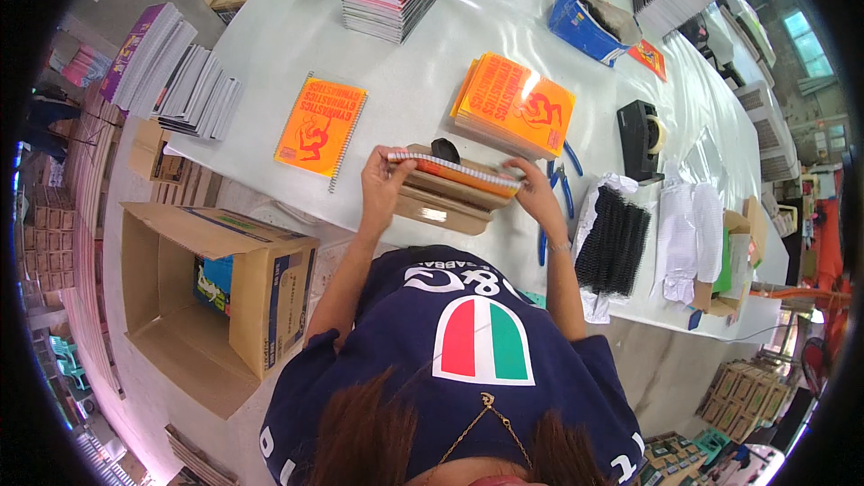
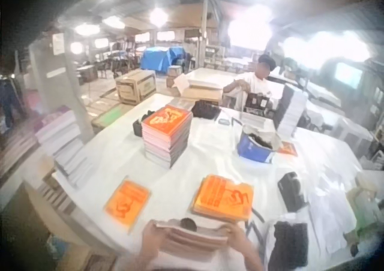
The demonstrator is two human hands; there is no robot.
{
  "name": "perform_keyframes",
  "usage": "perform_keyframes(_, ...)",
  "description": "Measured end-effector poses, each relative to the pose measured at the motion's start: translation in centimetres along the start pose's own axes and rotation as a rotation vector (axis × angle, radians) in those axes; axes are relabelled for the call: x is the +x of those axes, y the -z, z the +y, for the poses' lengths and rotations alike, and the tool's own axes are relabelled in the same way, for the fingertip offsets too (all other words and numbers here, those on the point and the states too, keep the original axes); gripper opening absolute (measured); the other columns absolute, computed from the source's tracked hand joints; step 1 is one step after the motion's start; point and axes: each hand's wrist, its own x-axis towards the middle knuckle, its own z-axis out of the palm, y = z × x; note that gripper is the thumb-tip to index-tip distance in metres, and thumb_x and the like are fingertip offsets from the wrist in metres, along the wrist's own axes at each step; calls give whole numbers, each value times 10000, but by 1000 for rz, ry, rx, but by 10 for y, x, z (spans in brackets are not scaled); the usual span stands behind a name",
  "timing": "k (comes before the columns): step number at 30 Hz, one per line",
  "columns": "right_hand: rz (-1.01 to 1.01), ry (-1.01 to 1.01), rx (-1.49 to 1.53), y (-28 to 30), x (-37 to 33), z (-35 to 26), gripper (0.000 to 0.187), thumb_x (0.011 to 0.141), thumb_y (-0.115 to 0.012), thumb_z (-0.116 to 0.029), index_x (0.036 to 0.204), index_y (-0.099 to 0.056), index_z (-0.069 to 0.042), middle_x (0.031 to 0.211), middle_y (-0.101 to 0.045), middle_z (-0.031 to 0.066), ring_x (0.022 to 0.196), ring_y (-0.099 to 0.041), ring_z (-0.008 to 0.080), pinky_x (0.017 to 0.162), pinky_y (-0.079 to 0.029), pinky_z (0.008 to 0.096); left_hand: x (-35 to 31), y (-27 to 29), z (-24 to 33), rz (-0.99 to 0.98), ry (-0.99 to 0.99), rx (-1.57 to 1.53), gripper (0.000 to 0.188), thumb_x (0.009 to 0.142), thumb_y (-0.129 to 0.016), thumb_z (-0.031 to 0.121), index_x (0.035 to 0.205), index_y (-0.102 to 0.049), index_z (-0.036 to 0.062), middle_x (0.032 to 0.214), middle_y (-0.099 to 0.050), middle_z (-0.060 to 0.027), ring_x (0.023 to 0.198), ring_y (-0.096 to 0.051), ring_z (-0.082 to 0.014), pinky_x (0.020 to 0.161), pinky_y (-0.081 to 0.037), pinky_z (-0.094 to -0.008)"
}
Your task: The person binds books by inserting a plastic comb through pre-punched holes and then uses a blue tool to crimp the ends of the wire/comb.
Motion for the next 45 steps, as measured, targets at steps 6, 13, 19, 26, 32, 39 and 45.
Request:
perform_keyframes(6, 388, -331, -725, -8, -118, 34, 545, 789, -751, -277, 1232, -535, -44, 1089, -553, 232, 1078, -496, 431, 941, -394, 488, -41, -17, 20, -75, 41, 186, 212, 843, -695, -19, 1002, -566, 36, 1010, -594, -51, 964, -545, -110, 913, -429, -278)
perform_keyframes(13, 491, -194, -407, -25, -123, -28, 543, 772, -752, -183, 1241, -532, -21, 1140, -526, 211, 1048, -510, 372, 915, -423, 442, -35, -11, 32, -143, -76, 378, 195, 864, -682, 41, 1049, -657, -14, 1022, -680, -99, 978, -625, -151, 891, -470, -276)
perform_keyframes(19, 336, 200, -150, -59, -90, -123, 549, 722, -776, -197, 1223, -592, -72, 1066, -561, 167, 957, -582, 333, 827, -478, 420, -34, -11, 35, -118, -110, 458, 207, 844, -702, 69, 1036, -697, -10, 976, -728, -117, 913, -680, -163, 828, -506, -282)
perform_keyframes(26, 267, 316, -277, -79, -72, -128, 570, 709, -795, -262, 1211, -604, -71, 1050, -587, 147, 940, -609, 313, 789, -505, 399, -36, -12, 45, -139, -115, 494, 222, 859, -660, 22, 1077, -698, 12, 982, -733, -125, 916, -692, -146, 806, -517, -267)
perform_keyframes(32, 240, 326, -292, -84, -70, -130, 555, 718, -786, -270, 1198, -602, -62, 1035, -598, 138, 870, -636, 312, 703, -521, 381, -40, -12, 44, -118, -151, 516, 259, 856, -632, -11, 1107, -689, 17, 991, -734, -120, 928, -697, -147, 805, -526, -274)
perform_keyframes(39, -508, -521, 1385, -73, -64, -144, 375, 992, -517, -299, 1233, -490, -13, 917, -630, 109, 769, -676, 225, 680, -558, 327, -44, -12, 39, -108, -109, 552, 266, 869, -607, -45, 1123, -679, -10, 1019, -726, -116, 949, -691, -157, 833, -515, -263)
perform_keyframes(45, -215, -92, 546, -50, -76, -118, 403, 940, -603, -244, 1234, -491, 7, 1051, -599, 163, 936, -632, 246, 833, -509, 343, -39, -13, 47, -135, -242, 703, 244, 872, -640, 26, 1114, -672, 39, 1010, -717, -119, 937, -703, -249, 791, -543, -314)
